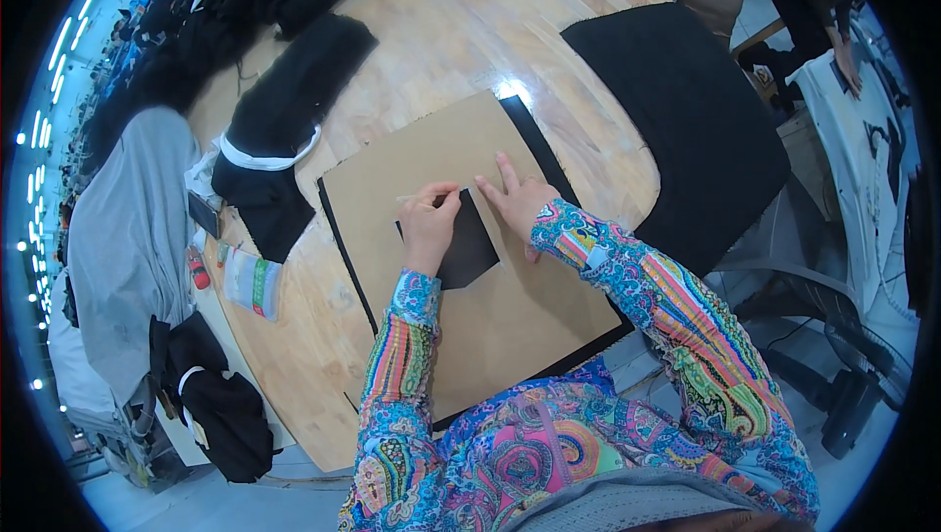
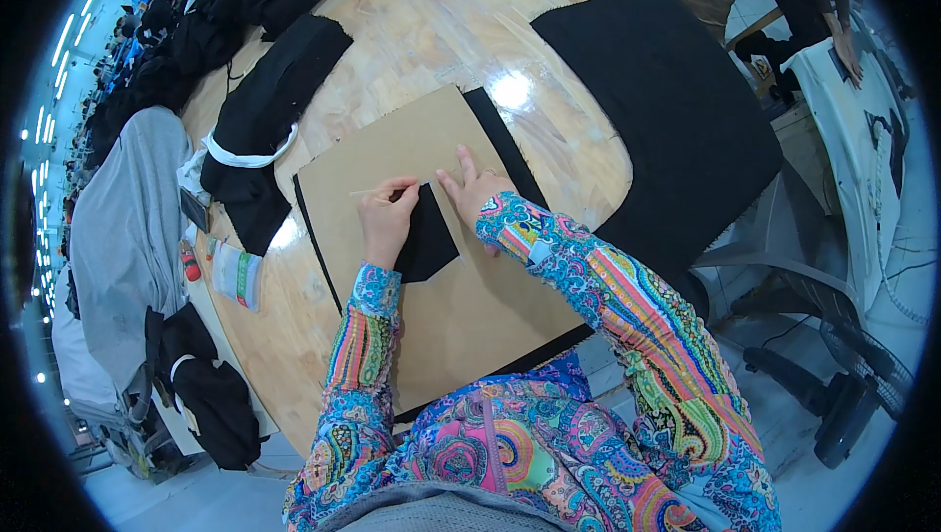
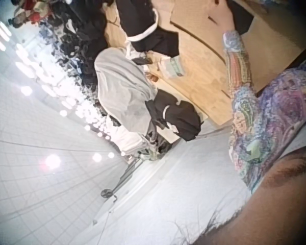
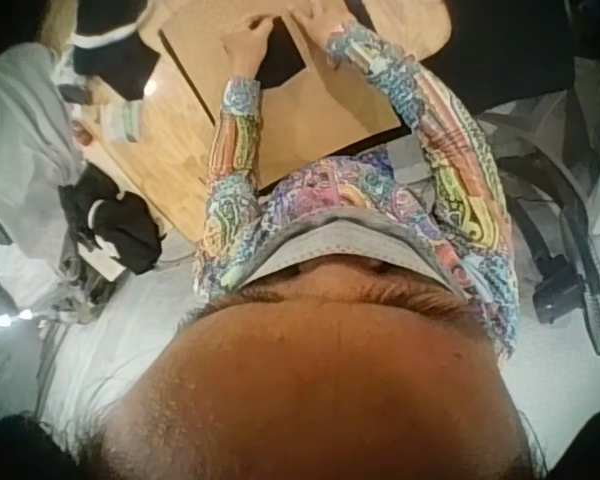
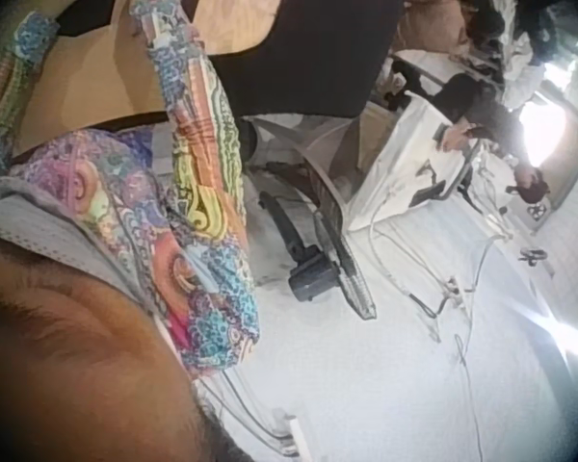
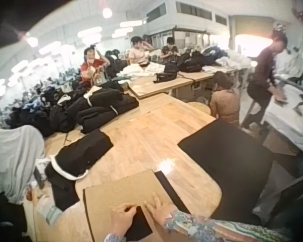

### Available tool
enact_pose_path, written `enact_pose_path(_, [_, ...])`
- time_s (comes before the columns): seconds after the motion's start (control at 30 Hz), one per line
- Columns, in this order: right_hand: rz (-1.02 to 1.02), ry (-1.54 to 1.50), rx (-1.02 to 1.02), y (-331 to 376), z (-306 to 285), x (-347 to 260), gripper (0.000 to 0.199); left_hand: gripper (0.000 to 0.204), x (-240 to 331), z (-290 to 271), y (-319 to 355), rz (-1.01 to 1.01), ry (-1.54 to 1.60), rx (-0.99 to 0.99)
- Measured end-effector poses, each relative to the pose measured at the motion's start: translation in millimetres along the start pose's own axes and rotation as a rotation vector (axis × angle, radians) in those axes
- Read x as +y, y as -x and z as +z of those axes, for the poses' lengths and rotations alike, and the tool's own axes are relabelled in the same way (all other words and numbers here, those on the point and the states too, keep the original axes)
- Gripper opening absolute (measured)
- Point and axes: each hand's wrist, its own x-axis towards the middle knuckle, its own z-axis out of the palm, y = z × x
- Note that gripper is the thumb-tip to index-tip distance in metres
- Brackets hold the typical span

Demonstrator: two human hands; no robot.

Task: The person uses a cardboard template with a rectangular cutout to mark a black fabric piece on a wooden table. They place the template on the fabric, trace the cutout's outline with a pen, and then move the template to a new position to repeat the process.

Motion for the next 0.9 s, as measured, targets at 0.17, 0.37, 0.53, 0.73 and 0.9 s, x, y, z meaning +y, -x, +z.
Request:
enact_pose_path(0.17, [0.001, 0.006, -0.004, 2, -2, -1, 0.140, 0.016, 7, -2, 2, -0.058, 0.045, -0.021])
enact_pose_path(0.37, [0.008, 0.007, -0.002, 2, -2, -2, 0.139, 0.015, 2, 2, 1, 0.044, -0.027, -0.013])
enact_pose_path(0.53, [0.018, 0.004, -0.023, 4, -6, -4, 0.139, 0.015, -5, 5, 1, 0.103, -0.132, 0.008])
enact_pose_path(0.73, [0.020, -0.005, -0.023, 2, -4, -3, 0.138, 0.015, -2, 4, 2, 0.087, -0.080, 0.007])
enact_pose_path(0.9, [0.041, -0.052, -0.066, 7, -13, -5, 0.138, 0.013, -1, 4, 4, 0.045, -0.065, 0.028])
